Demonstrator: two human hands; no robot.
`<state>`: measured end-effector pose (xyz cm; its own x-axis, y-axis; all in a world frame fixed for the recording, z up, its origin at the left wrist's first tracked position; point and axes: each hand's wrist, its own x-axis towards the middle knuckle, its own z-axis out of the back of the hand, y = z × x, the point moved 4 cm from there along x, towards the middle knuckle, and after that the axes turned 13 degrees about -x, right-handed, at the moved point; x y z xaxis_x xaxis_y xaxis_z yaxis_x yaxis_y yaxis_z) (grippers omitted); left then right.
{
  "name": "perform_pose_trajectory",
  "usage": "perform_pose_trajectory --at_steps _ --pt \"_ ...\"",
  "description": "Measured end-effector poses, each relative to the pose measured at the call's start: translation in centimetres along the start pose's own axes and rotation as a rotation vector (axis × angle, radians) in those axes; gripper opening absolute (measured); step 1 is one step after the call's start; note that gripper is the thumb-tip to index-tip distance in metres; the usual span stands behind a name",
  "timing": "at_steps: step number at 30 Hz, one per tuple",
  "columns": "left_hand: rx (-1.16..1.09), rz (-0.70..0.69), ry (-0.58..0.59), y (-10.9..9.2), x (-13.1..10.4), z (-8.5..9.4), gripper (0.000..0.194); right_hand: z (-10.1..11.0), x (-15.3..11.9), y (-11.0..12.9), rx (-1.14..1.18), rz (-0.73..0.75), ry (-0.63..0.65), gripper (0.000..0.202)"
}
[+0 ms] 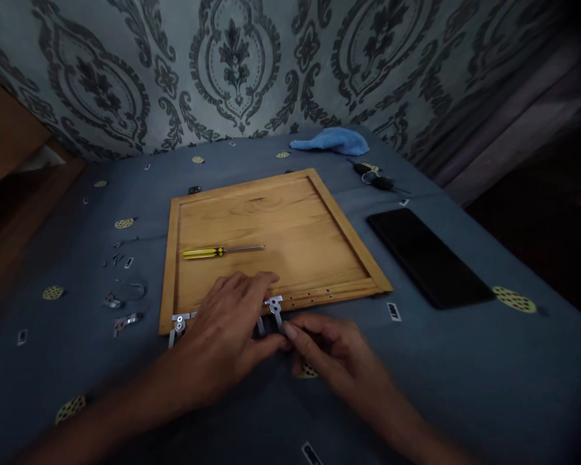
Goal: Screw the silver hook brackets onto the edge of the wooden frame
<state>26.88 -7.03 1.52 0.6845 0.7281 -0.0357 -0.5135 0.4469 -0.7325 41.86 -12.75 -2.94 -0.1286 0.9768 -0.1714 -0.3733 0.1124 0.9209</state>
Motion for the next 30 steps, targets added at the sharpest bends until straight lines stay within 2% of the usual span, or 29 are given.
perform_pose_trajectory --at_steps 14,16,20,24,27,30 --pt "0.022 0.004 -0.074 0.2 0.1 -0.5 0.056 0.1 -0.1 0.1 -0.094 0.067 -0.03 0.04" --pt "0.023 0.004 -0.076 0.2 0.1 -0.6 0.057 0.2 -0.4 0.3 -0.159 0.109 -0.079 0.039" --pt "0.023 0.053 -0.074 0.1 0.1 -0.6 0.058 0.7 -1.4 0.9 -0.414 0.304 -0.271 0.031" --pt "0.011 0.068 -0.081 -0.1 0.2 -0.6 0.059 0.9 -2.1 1.1 -0.675 0.447 -0.421 0.037" --pt "0.009 0.087 -0.09 0.0 0.1 -0.5 0.062 0.9 -2.3 1.2 -0.763 0.49 -0.46 0.041" --pt "0.02 0.083 -0.089 0.2 0.0 -0.5 0.064 0.7 -2.4 1.4 -0.792 0.533 -0.442 0.041"
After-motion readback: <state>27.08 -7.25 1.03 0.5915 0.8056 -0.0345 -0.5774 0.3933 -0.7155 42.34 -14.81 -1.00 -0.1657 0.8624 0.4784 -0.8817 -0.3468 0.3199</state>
